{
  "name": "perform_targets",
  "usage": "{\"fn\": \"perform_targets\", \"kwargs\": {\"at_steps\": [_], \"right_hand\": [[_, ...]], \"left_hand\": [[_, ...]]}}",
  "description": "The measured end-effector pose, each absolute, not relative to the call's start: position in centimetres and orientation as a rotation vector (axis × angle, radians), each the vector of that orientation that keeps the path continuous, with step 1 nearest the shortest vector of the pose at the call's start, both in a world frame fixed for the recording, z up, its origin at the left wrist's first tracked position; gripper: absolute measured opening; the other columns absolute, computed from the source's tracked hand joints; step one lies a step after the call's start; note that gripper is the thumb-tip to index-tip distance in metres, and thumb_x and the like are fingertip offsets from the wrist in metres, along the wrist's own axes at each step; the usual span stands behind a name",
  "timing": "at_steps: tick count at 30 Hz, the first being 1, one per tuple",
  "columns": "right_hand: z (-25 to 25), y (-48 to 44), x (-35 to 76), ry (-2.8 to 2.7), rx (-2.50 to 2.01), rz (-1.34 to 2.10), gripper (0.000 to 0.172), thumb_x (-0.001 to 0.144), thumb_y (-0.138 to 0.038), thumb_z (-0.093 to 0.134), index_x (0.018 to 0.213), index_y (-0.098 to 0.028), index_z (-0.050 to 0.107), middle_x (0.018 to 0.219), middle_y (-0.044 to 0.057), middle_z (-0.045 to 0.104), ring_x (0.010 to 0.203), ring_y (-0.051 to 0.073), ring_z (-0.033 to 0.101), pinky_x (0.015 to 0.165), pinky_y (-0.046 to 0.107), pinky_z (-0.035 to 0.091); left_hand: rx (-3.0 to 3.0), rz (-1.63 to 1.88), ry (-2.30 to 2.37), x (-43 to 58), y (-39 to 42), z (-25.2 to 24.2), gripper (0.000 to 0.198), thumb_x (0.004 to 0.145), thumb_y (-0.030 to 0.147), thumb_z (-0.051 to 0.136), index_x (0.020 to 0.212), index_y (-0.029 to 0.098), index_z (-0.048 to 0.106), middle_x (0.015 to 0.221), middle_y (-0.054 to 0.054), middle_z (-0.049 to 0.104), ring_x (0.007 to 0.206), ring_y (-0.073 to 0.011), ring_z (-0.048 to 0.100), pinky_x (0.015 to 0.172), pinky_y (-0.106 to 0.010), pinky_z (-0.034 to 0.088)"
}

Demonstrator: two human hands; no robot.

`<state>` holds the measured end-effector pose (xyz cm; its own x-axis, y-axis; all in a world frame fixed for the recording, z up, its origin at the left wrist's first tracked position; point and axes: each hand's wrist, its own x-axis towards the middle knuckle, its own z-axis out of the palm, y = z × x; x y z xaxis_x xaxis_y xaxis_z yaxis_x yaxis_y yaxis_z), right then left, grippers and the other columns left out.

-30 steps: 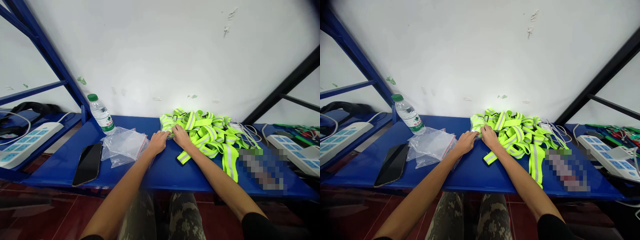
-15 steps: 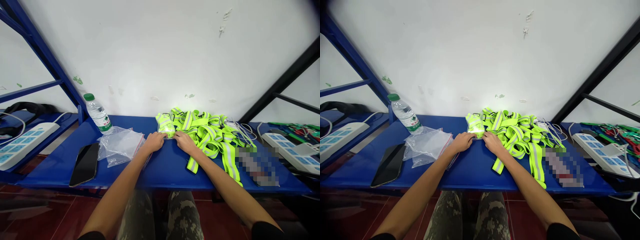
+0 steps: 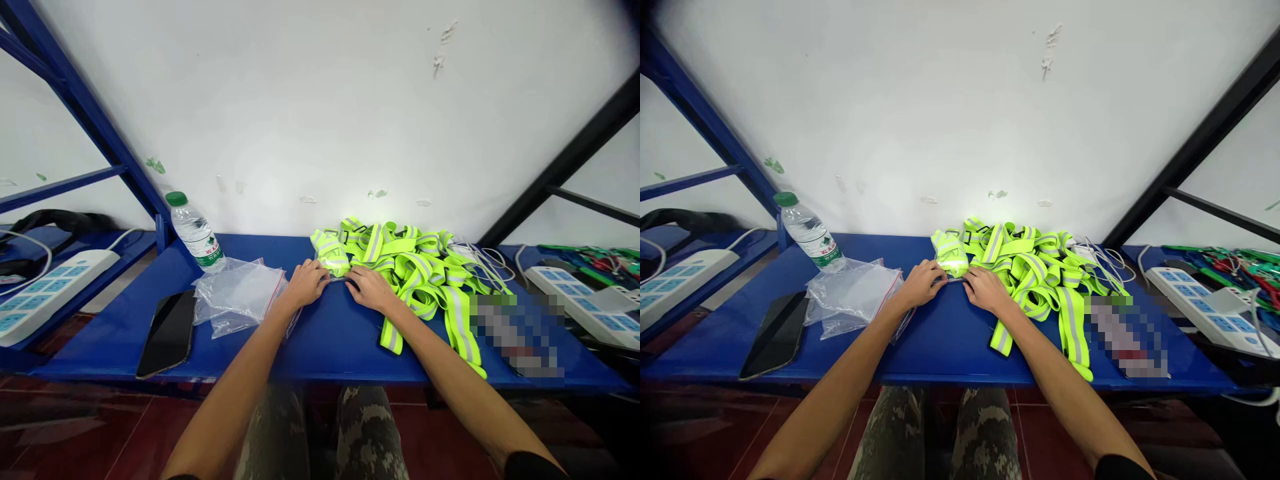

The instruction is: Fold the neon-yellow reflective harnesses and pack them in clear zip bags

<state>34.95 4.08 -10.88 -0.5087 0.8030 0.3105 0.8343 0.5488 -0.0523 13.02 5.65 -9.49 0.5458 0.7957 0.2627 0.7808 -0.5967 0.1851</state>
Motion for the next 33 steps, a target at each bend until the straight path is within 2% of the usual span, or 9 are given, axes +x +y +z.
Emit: {"fn": "perform_targets", "kwargs": {"at_steps": [7, 11, 17, 20, 22, 24, 27, 30, 33], "right_hand": [[-11.8, 4.6, 34.6, -2.355, -1.248, -0.258, 0.031, 0.095, -0.027, 0.053, 0.121, -0.012, 0.061, 0.110, 0.015, 0.066, 0.103, 0.028, 0.061, 0.090, 0.040, 0.050], [-12.2, 4.7, 34.3, -2.294, -1.231, -0.191, 0.026, 0.095, -0.018, 0.048, 0.114, -0.013, 0.065, 0.104, 0.015, 0.068, 0.097, 0.027, 0.064, 0.085, 0.040, 0.052], [-11.9, 5.7, 34.2, -1.579, -1.140, 0.515, 0.019, 0.087, -0.033, 0.060, 0.090, -0.017, 0.072, 0.085, 0.009, 0.073, 0.074, 0.021, 0.068, 0.072, 0.037, 0.057], [-11.1, 6.2, 34.6, -1.102, -1.035, 0.880, 0.027, 0.070, -0.042, 0.076, 0.082, -0.018, 0.072, 0.074, 0.005, 0.072, 0.062, 0.018, 0.066, 0.062, 0.034, 0.058], [-10.4, 6.3, 34.9, -0.933, -0.975, 0.982, 0.030, 0.062, -0.040, 0.082, 0.079, -0.018, 0.071, 0.071, 0.003, 0.071, 0.060, 0.016, 0.064, 0.059, 0.032, 0.057], [-9.9, 6.1, 35.2, -0.872, -0.966, 1.031, 0.031, 0.059, -0.038, 0.083, 0.079, -0.017, 0.071, 0.069, 0.002, 0.070, 0.058, 0.014, 0.062, 0.056, 0.029, 0.056], [-9.5, 5.7, 35.4, -0.989, -0.977, 0.979, 0.036, 0.064, -0.039, 0.080, 0.091, -0.019, 0.068, 0.069, 0.001, 0.068, 0.058, 0.015, 0.062, 0.055, 0.029, 0.056], [-9.2, 5.1, 35.2, -1.249, -1.041, 0.646, 0.026, 0.081, -0.041, 0.066, 0.098, -0.020, 0.065, 0.081, 0.003, 0.068, 0.061, 0.015, 0.062, 0.057, 0.030, 0.055], [-9.0, 4.4, 35.0, -1.435, -1.085, 0.263, 0.021, 0.092, -0.035, 0.053, 0.094, -0.020, 0.066, 0.091, 0.007, 0.069, 0.073, 0.018, 0.065, 0.066, 0.033, 0.055]], "left_hand": [[2.683, 0.853, 1.370, 13.7, 5.5, -8.4, 0.025, 0.101, 0.024, 0.032, 0.106, 0.019, 0.056, 0.111, -0.008, 0.066, 0.108, -0.0205, 0.057, 0.099, -0.039, 0.039], [2.688, 0.865, 1.264, 13.7, 5.4, -8.4, 0.024, 0.100, 0.024, 0.034, 0.106, 0.018, 0.057, 0.121, -0.010, 0.064, 0.118, -0.0213, 0.055, 0.105, -0.039, 0.039], [2.548, 0.690, 1.198, 13.1, 5.0, -7.2, 0.040, 0.099, 0.041, 0.037, 0.133, 0.026, 0.051, 0.153, -0.009, 0.040, 0.147, -0.0283, 0.027, 0.117, -0.059, 0.020], [2.498, 0.499, 1.157, 13.3, 5.8, -6.3, 0.093, 0.077, 0.055, 0.070, 0.154, 0.033, 0.023, 0.163, -0.012, 0.019, 0.150, -0.0395, 0.010, 0.114, -0.070, 0.009], [2.517, 0.491, 1.181, 13.7, 6.7, -6.0, 0.117, 0.061, 0.047, 0.084, 0.155, 0.032, 0.017, 0.163, -0.014, 0.015, 0.149, -0.0432, 0.006, 0.113, -0.071, 0.005], [2.547, 0.612, 1.166, 14.4, 7.6, -5.8, 0.096, 0.064, 0.034, 0.082, 0.148, 0.030, 0.037, 0.158, -0.013, 0.031, 0.147, -0.0396, 0.020, 0.115, -0.067, 0.010], [2.525, 0.847, 1.029, 15.5, 8.9, -5.3, 0.048, 0.072, 0.020, 0.071, 0.119, 0.021, 0.063, 0.131, -0.012, 0.061, 0.127, -0.0289, 0.052, 0.111, -0.049, 0.034], [2.382, 0.975, 0.957, 16.1, 9.4, -4.2, 0.036, 0.068, 0.023, 0.074, 0.102, 0.015, 0.066, 0.112, -0.011, 0.069, 0.104, -0.0245, 0.064, 0.095, -0.038, 0.048], [2.244, 0.946, 0.952, 16.4, 9.2, -2.7, 0.031, 0.067, 0.027, 0.075, 0.093, 0.014, 0.065, 0.098, -0.006, 0.072, 0.087, -0.0204, 0.066, 0.080, -0.031, 0.050]]}}
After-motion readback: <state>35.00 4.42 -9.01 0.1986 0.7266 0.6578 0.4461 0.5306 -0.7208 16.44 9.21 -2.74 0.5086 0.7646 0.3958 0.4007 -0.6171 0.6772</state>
